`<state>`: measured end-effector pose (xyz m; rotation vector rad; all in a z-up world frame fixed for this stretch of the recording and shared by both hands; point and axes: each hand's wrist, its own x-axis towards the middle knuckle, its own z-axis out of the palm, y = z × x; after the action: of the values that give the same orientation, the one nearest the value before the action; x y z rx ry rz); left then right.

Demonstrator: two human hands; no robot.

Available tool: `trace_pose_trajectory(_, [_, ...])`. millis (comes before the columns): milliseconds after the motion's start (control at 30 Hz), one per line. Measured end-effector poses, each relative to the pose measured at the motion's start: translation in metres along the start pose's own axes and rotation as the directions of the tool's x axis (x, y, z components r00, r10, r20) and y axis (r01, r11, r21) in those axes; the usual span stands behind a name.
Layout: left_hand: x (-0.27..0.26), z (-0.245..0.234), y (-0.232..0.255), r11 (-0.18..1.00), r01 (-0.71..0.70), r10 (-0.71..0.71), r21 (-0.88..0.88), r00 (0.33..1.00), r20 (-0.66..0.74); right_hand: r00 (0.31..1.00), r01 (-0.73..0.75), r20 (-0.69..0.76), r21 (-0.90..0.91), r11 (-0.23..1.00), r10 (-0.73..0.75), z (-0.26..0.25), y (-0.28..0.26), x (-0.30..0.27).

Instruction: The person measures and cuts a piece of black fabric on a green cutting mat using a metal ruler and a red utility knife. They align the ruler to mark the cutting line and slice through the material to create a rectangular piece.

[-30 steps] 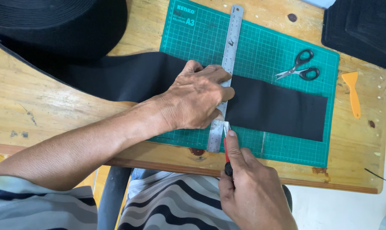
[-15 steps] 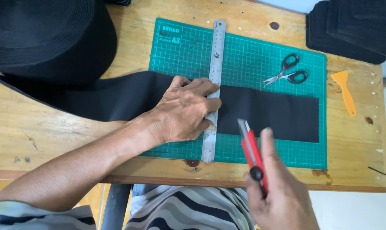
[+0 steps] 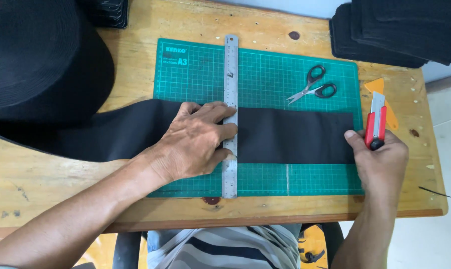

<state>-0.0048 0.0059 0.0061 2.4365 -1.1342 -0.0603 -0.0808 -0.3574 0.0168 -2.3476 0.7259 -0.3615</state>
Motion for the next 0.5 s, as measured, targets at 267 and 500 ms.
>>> trace_pose_trajectory(267, [0.000, -0.003, 0.001, 1.000, 0.004, -0.004, 0.004, 1.000, 0.006, 0.993, -0.107, 0.067, 0.105, 0.989, 0.101, 0.001, -0.012, -0.012])
trace_pose_trajectory(500, [-0.001, -0.002, 0.002, 1.000, -0.001, 0.002, 0.008, 1.000, -0.003, 0.997, -0.076, 0.029, 0.215, 0.974, 0.072, 0.007, 0.013, -0.013])
